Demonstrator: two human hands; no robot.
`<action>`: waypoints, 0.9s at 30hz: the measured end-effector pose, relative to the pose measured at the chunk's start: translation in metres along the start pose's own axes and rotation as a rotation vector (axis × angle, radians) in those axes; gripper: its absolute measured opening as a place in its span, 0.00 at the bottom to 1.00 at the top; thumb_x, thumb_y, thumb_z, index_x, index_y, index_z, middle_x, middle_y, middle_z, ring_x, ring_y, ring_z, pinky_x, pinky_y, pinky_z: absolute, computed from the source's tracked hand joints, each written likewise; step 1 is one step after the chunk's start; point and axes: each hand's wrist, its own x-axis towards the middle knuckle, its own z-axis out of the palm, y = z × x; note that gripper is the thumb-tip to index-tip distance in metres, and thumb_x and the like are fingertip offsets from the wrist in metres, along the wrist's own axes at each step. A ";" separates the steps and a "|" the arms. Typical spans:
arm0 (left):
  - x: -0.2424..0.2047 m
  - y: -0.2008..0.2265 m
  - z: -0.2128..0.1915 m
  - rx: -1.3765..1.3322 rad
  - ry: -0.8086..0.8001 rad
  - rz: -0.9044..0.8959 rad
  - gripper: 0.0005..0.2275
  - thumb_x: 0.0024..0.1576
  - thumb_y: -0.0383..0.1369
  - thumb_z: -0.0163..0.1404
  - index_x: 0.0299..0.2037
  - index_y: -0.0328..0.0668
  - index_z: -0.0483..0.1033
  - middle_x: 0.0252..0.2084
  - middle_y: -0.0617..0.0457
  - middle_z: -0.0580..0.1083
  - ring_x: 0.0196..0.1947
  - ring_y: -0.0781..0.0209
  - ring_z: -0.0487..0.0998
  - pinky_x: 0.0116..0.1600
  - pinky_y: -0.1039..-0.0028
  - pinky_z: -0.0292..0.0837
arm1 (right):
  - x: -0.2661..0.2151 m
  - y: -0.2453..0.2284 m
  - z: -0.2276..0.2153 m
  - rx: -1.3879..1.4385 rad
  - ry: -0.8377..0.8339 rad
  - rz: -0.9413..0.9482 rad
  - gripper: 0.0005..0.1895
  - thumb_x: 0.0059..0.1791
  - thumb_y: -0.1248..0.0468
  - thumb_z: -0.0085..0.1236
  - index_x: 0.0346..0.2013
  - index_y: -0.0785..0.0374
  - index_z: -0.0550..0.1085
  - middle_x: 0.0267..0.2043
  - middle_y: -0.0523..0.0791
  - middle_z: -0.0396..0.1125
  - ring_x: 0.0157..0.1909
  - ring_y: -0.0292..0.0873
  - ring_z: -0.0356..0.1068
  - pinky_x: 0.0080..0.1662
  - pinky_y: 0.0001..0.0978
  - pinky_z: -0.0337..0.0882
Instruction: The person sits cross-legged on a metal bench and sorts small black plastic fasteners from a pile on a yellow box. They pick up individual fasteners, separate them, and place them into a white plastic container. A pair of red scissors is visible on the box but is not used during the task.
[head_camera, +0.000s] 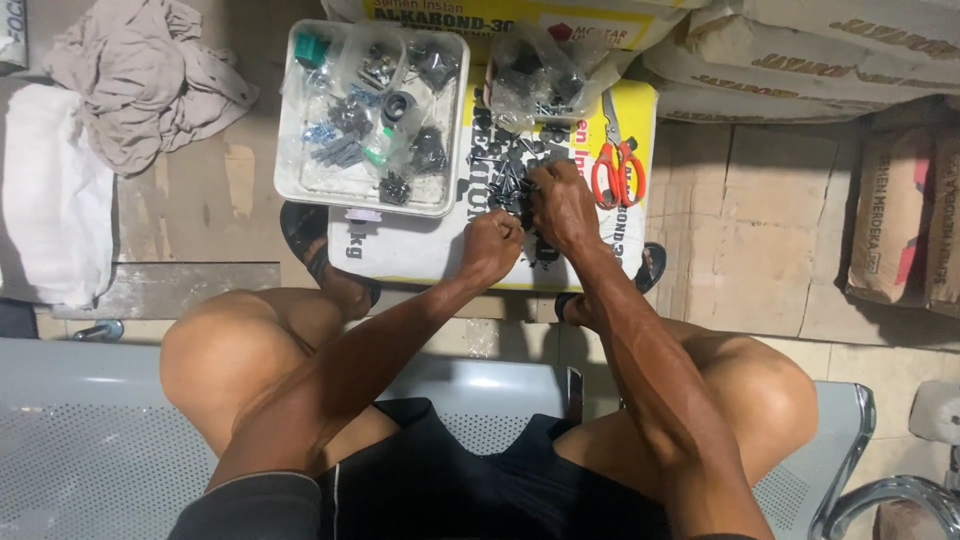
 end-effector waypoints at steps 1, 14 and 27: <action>0.000 0.002 -0.001 -0.002 0.000 -0.003 0.06 0.58 0.24 0.53 0.42 0.30 0.79 0.28 0.40 0.79 0.26 0.57 0.80 0.28 0.67 0.74 | 0.000 0.007 0.004 -0.001 -0.003 0.000 0.14 0.46 0.72 0.62 0.46 0.62 0.77 0.44 0.55 0.68 0.49 0.60 0.72 0.47 0.51 0.75; -0.014 0.149 -0.042 0.124 -0.049 0.585 0.12 0.62 0.23 0.48 0.56 0.36 0.73 0.51 0.35 0.72 0.39 0.36 0.82 0.40 0.56 0.82 | -0.001 -0.038 -0.151 1.015 -0.053 0.258 0.06 0.47 0.73 0.55 0.39 0.68 0.75 0.28 0.46 0.65 0.33 0.37 0.67 0.37 0.30 0.69; 0.003 0.132 -0.035 0.085 -0.187 0.645 0.05 0.60 0.24 0.48 0.35 0.38 0.79 0.26 0.40 0.75 0.25 0.44 0.78 0.27 0.64 0.73 | -0.011 -0.041 -0.180 0.938 -0.005 0.225 0.08 0.46 0.77 0.53 0.38 0.74 0.75 0.27 0.51 0.64 0.30 0.41 0.67 0.33 0.31 0.72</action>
